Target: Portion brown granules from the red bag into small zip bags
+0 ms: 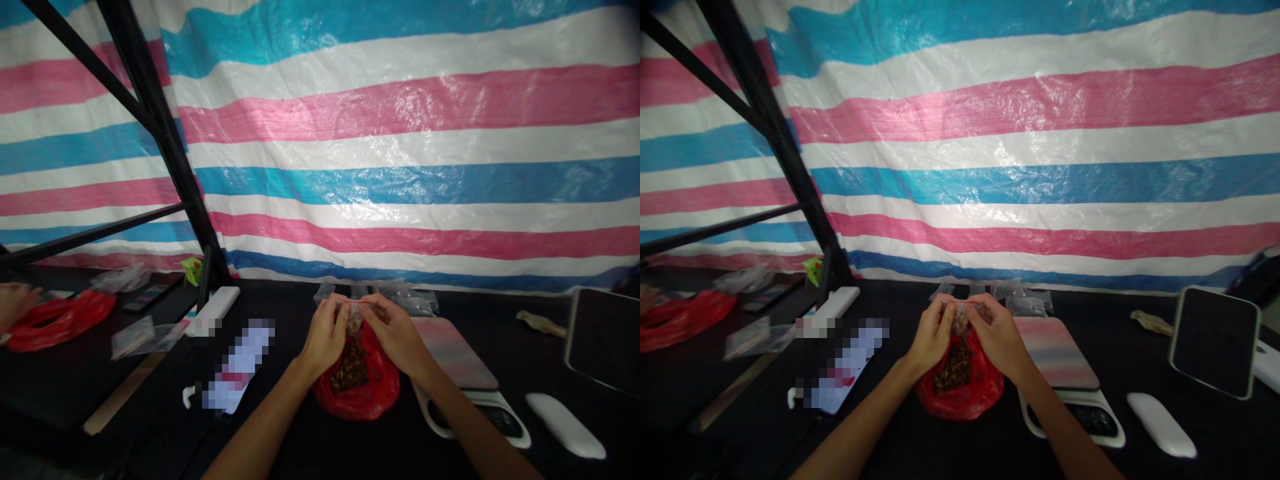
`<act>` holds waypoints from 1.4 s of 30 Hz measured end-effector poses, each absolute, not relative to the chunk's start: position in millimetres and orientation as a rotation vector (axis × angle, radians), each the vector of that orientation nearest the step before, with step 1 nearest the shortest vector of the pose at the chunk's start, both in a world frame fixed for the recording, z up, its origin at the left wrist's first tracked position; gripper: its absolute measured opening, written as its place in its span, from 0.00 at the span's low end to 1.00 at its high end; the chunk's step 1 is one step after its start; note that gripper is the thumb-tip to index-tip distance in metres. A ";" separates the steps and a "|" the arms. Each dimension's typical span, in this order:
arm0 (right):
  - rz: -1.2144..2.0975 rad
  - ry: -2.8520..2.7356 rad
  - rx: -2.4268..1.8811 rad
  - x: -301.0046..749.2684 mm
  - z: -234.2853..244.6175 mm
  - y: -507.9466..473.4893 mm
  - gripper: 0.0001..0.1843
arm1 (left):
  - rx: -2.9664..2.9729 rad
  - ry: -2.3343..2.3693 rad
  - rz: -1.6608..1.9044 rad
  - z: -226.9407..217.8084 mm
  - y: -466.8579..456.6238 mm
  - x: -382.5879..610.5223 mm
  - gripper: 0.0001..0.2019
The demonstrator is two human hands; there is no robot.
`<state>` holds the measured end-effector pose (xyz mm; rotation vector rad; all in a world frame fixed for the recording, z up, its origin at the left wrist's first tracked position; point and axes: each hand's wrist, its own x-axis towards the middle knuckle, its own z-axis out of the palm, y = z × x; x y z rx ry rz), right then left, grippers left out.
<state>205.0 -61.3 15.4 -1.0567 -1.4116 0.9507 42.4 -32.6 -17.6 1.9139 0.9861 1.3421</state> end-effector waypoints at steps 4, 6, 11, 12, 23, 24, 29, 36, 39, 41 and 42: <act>0.892 -1.396 -1.048 206.4 14.9 -60.9 0.17 | 1.906 0.985 1.362 -17.1 -33.0 42.8 0.14; 0.902 -1.393 -1.040 206.5 13.7 -60.5 0.17 | 1.909 0.982 1.379 -16.0 -33.4 42.7 0.13; 0.811 -1.437 -1.064 204.0 16.3 -62.6 0.13 | 1.942 0.976 1.395 -14.0 -34.5 42.4 0.12; 0.773 -1.444 -1.072 203.4 17.4 -63.2 0.12 | 1.948 0.973 1.401 -14.0 -34.7 42.5 0.12; 0.723 -1.472 -1.061 205.8 11.1 -59.8 0.10 | 1.943 0.946 1.431 -17.8 -33.7 43.9 0.11; 0.715 -1.471 -1.063 205.9 11.1 -59.6 0.09 | 1.951 0.946 1.431 -18.6 -33.6 44.0 0.11; 0.755 -1.482 -1.026 205.1 10.4 -59.0 0.10 | 1.957 0.971 1.453 -21.1 -33.3 44.8 0.10; 0.683 -1.504 -1.022 205.0 11.4 -60.7 0.08 | 1.960 0.952 1.456 -19.4 -35.0 45.3 0.09; 0.707 -1.514 -1.008 204.5 12.8 -61.3 0.08 | 1.968 0.939 1.481 -18.4 -35.7 45.2 0.09; 0.730 -1.521 -0.993 204.1 13.2 -61.9 0.08 | 1.987 0.937 1.502 -17.4 -36.3 45.5 0.08; 0.728 -1.523 -0.994 203.9 13.2 -62.2 0.08 | 1.999 0.939 1.512 -16.7 -36.7 45.7 0.08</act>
